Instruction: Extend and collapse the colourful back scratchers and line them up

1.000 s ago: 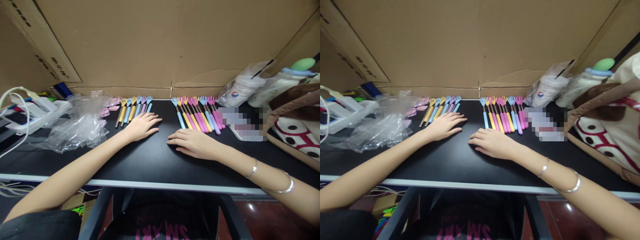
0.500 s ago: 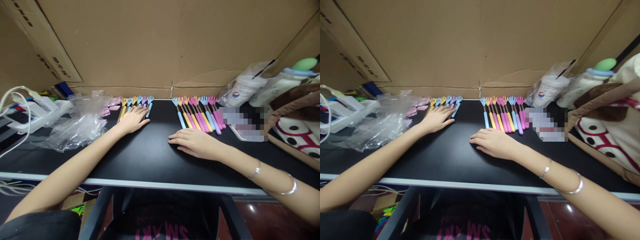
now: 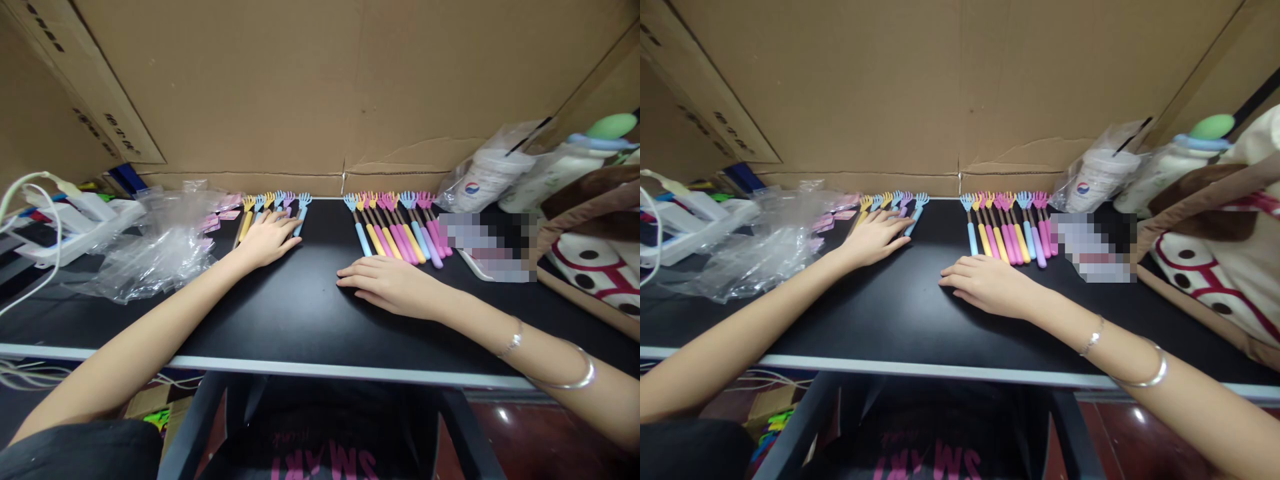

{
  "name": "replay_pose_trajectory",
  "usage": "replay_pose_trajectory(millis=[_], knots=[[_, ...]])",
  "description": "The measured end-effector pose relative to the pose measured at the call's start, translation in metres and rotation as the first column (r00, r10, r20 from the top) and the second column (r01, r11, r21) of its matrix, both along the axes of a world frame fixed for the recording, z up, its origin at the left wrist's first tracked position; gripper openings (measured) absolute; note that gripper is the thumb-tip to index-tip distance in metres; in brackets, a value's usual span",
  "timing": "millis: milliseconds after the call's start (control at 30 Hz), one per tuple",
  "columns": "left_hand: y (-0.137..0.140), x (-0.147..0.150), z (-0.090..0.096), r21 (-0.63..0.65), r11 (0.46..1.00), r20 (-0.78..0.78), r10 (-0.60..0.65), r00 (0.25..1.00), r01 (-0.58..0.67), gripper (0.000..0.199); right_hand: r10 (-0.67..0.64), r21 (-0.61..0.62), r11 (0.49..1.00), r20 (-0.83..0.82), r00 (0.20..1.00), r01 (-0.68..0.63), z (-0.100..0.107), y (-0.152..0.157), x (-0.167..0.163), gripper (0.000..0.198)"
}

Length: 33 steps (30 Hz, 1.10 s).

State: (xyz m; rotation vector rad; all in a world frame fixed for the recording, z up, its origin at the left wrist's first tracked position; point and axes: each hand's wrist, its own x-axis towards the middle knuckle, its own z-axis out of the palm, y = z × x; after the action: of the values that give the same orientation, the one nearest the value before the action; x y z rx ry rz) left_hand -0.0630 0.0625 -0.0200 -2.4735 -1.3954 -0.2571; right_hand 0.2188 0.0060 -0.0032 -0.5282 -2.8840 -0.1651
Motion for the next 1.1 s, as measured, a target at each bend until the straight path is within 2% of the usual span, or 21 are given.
replay_pose_trajectory(millis=[300,533,700,800,933,1100], knots=[[-0.014,0.013,0.007,0.07,0.991,0.035,-0.113,0.993,0.11,0.038,-0.001,0.005,1.0,-0.002,1.0,0.001,0.0,0.001,-0.001,0.033],[-0.031,0.029,0.009,0.126,0.97,0.04,-0.213,0.976,0.207,0.031,0.007,0.097,0.995,-0.012,1.0,-0.005,0.003,0.004,-0.002,0.033],[-0.043,0.041,0.01,0.159,0.933,0.044,-0.333,0.942,0.322,0.03,-0.124,0.189,0.971,-0.106,0.987,0.143,0.004,0.007,0.002,0.033],[-0.05,0.046,0.011,0.176,0.912,0.04,-0.382,0.923,0.37,0.029,-0.184,0.197,0.958,-0.129,0.974,0.207,0.003,0.008,0.004,0.032],[-0.056,0.051,0.013,0.164,0.883,0.036,-0.451,0.892,0.439,0.025,-0.194,0.184,0.96,-0.106,0.975,0.211,0.001,0.01,0.005,0.031],[-0.056,0.051,0.015,0.114,0.845,-0.039,-0.522,0.852,0.522,0.025,-0.178,0.168,0.967,-0.097,0.979,0.192,0.001,0.01,0.004,0.03]])
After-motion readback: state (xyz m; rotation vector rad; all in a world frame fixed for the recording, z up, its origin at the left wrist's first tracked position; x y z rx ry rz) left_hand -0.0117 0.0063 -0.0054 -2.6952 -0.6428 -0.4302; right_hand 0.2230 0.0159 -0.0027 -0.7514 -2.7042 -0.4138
